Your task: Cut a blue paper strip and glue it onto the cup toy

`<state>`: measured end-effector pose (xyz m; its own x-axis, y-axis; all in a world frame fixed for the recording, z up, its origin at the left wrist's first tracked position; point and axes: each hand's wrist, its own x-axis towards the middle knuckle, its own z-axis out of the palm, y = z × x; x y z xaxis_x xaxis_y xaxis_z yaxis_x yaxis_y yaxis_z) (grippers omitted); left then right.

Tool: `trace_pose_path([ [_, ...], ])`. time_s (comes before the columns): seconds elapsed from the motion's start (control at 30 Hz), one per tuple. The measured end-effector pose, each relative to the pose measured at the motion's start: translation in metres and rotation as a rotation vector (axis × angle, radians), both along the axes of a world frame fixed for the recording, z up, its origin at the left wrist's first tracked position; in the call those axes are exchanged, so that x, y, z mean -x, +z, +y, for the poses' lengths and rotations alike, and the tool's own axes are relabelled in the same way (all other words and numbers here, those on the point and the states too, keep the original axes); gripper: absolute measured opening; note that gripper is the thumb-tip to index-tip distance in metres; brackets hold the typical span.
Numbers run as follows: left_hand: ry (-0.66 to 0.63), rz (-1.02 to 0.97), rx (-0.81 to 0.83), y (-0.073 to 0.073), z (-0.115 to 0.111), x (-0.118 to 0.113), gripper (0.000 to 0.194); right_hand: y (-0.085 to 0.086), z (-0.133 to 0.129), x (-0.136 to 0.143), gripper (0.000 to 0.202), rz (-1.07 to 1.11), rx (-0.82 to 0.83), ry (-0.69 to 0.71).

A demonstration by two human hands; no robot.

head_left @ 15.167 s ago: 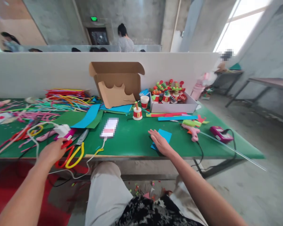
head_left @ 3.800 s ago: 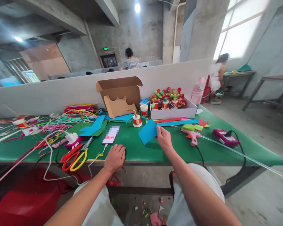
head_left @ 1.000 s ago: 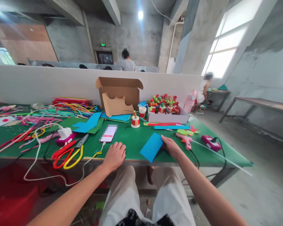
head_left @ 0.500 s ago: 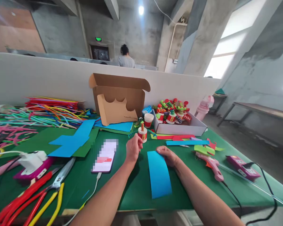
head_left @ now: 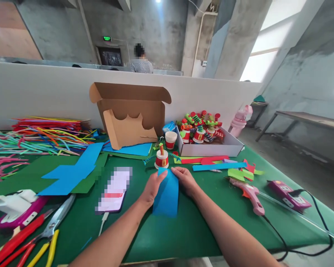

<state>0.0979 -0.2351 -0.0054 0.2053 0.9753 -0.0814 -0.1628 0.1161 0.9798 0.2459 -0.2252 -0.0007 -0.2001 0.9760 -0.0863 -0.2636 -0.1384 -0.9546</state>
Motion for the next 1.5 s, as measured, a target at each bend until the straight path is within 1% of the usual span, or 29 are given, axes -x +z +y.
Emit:
trace_pose_path([
  [0.07, -0.058, 0.019, 0.067, 0.003, -0.001, 0.005, 0.047, -0.004, 0.000, 0.007, 0.055, 0.016, -0.023, -0.051],
  [0.1, -0.071, 0.038, 0.084, 0.003, -0.003, 0.008, 0.044, -0.005, -0.002, 0.010, 0.055, 0.027, -0.031, -0.053],
  [0.2, -0.145, 0.105, 0.096, 0.003, -0.005, 0.019, 0.035, -0.008, -0.007, 0.015, 0.050, 0.002, -0.087, -0.036],
  [0.33, -0.208, 0.148, 0.160, 0.003, -0.003, 0.027, 0.032, -0.011, -0.010, 0.015, 0.042, -0.010, -0.110, 0.013],
  [0.4, -0.200, 0.138, 0.171, 0.005, -0.002, 0.026, 0.032, -0.013, -0.009, 0.013, 0.037, -0.029, -0.120, 0.003],
  [0.5, -0.173, 0.114, 0.152, 0.009, 0.000, 0.019, 0.034, -0.016, -0.004, 0.009, 0.032, -0.083, -0.172, -0.064],
  [0.6, -0.163, 0.109, 0.140, 0.009, 0.002, 0.015, 0.035, -0.016, 0.002, 0.007, 0.027, -0.126, -0.226, -0.113],
  [0.67, -0.148, 0.114, 0.125, 0.007, 0.003, 0.015, 0.037, -0.015, 0.004, 0.007, 0.026, -0.093, -0.219, -0.098],
  [0.77, -0.129, 0.122, 0.079, 0.003, 0.003, 0.016, 0.041, -0.011, 0.003, 0.006, 0.034, -0.011, -0.168, -0.037],
  [0.87, -0.131, 0.111, 0.038, 0.005, 0.001, 0.015, 0.046, -0.008, -0.002, 0.000, 0.036, -0.039, -0.155, -0.053],
  [0.93, -0.177, 0.085, 0.008, 0.010, 0.000, 0.013, 0.046, -0.007, -0.006, -0.007, 0.036, -0.065, -0.134, -0.101],
  [1.0, -0.276, 0.093, -0.023, 0.013, 0.000, 0.012, 0.042, -0.007, -0.009, -0.017, 0.039, -0.065, -0.109, -0.163],
  [1.07, -0.376, 0.166, -0.050, 0.015, 0.001, 0.012, 0.035, -0.007, -0.010, -0.029, 0.042, -0.046, -0.091, -0.212],
  [1.13, -0.400, 0.237, -0.072, 0.014, 0.004, 0.014, 0.031, -0.007, -0.008, -0.040, 0.044, -0.027, -0.083, -0.235],
  [1.2, -0.353, 0.252, -0.077, 0.013, 0.007, 0.017, 0.030, -0.006, -0.004, -0.049, 0.044, -0.036, -0.092, -0.240],
  [1.27, -0.271, 0.237, -0.073, 0.013, 0.009, 0.020, 0.029, -0.005, 0.001, -0.054, 0.044, -0.070, -0.109, -0.249],
  [1.4, -0.093, 0.257, -0.122, 0.016, 0.013, 0.024, 0.029, -0.004, 0.007, -0.055, 0.048, -0.109, -0.088, -0.219],
  [1.5, -0.018, 0.282, -0.170, 0.018, 0.014, 0.024, 0.028, -0.004, 0.007, -0.055, 0.047, -0.114, -0.083, -0.211],
])
